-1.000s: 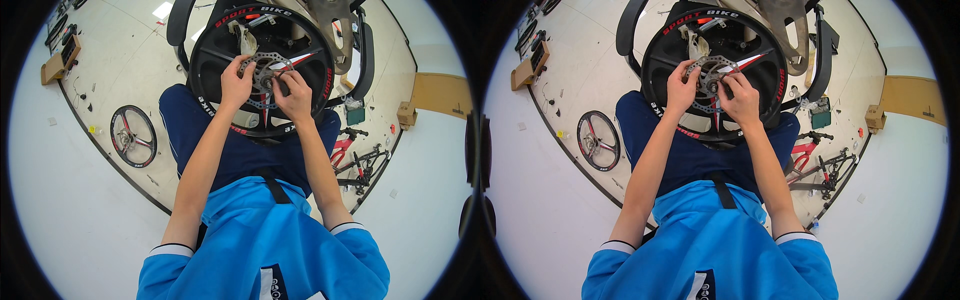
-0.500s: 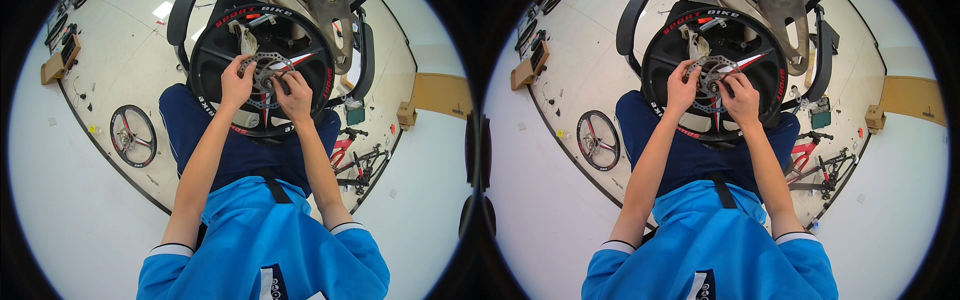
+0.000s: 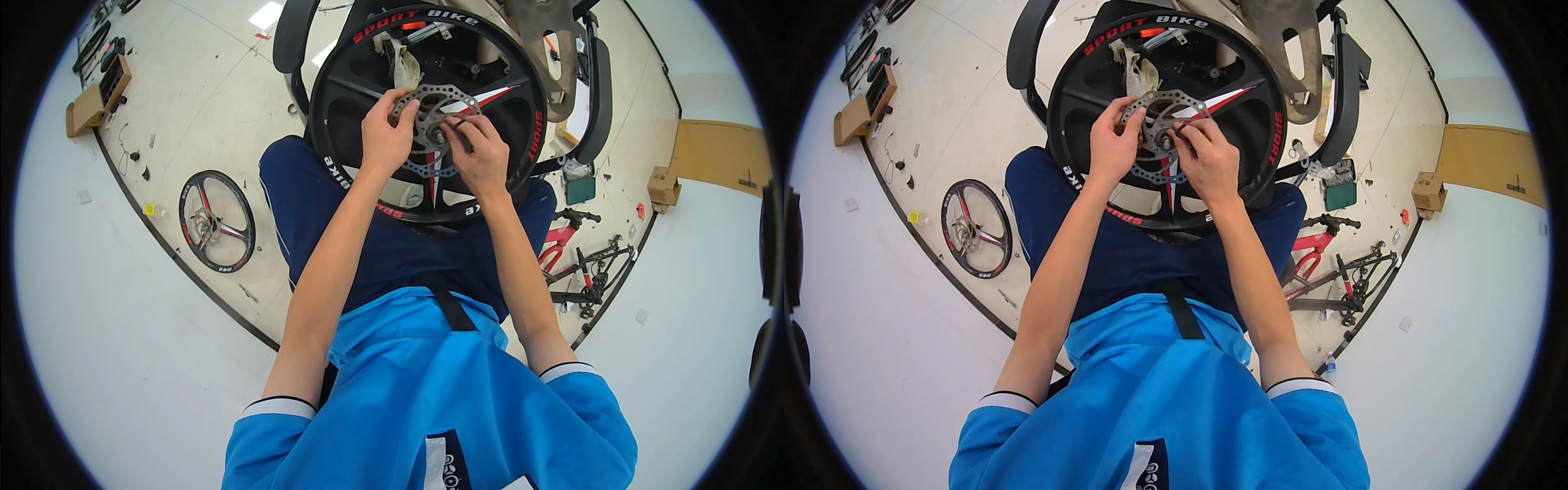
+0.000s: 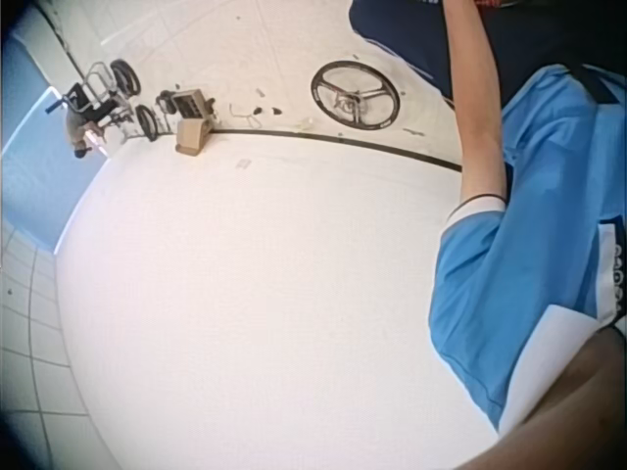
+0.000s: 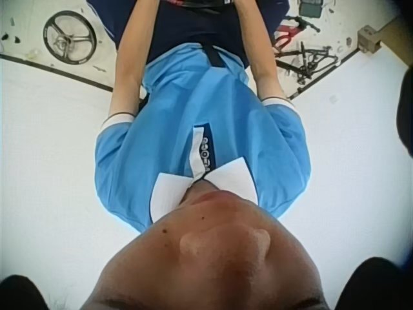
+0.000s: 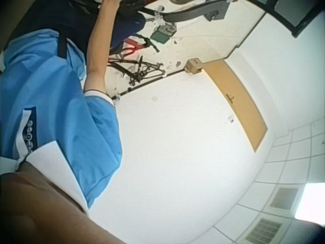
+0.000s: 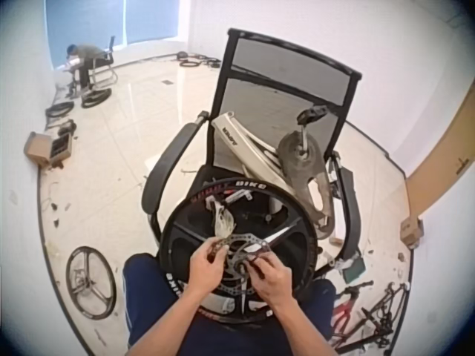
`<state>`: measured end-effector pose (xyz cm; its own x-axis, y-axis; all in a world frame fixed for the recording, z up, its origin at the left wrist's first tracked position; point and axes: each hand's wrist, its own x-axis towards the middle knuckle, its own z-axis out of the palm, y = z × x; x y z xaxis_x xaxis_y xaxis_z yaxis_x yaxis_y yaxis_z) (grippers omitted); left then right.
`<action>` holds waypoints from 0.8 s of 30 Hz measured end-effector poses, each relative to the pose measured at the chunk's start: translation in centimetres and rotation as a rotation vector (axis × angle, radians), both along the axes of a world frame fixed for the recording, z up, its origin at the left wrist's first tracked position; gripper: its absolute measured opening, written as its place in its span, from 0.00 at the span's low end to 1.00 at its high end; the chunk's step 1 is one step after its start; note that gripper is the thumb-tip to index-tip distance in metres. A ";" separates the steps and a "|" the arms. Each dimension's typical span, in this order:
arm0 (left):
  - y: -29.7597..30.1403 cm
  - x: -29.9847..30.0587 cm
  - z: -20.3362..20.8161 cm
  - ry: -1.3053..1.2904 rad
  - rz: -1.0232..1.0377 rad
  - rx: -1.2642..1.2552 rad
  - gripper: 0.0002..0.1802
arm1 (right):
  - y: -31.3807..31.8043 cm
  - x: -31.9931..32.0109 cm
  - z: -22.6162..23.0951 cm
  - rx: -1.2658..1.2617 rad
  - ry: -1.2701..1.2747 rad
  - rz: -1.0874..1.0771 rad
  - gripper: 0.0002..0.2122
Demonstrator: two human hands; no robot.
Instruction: The person sits on the floor and works on a bicycle wheel, using a small tool to tighten or adjust components on the hub and disc brake rotor. The person repeatedly manipulates the wheel and its parts, focusing on the central hub area.
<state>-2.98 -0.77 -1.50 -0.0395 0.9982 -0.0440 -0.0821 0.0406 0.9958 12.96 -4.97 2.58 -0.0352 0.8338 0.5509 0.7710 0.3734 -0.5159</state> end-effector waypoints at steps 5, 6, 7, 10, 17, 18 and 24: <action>0.0 -0.1 0.0 0.013 -0.002 0.002 0.15 | 0.0 0.0 0.2 0.012 0.007 0.010 0.07; -0.1 -0.1 0.0 0.016 -0.001 -0.004 0.15 | 0.0 -0.1 0.2 0.018 0.008 0.015 0.07; -0.1 0.0 0.0 0.017 -0.001 -0.011 0.15 | 0.0 0.0 0.2 0.020 -0.002 0.020 0.07; -0.1 0.1 0.1 -0.012 0.006 0.002 0.14 | 0.1 0.5 -0.3 0.006 -0.016 0.021 0.08; 0.0 0.0 0.0 -0.015 0.009 0.000 0.14 | 0.0 -0.4 0.9 -0.069 0.015 -0.045 0.07; -0.1 0.0 0.0 -0.014 0.008 -0.005 0.14 | 0.1 -0.6 1.1 -0.065 0.037 -0.056 0.07; 0.0 0.0 0.1 0.000 0.006 0.001 0.14 | 0.2 0.0 -0.3 -0.033 0.010 -0.029 0.08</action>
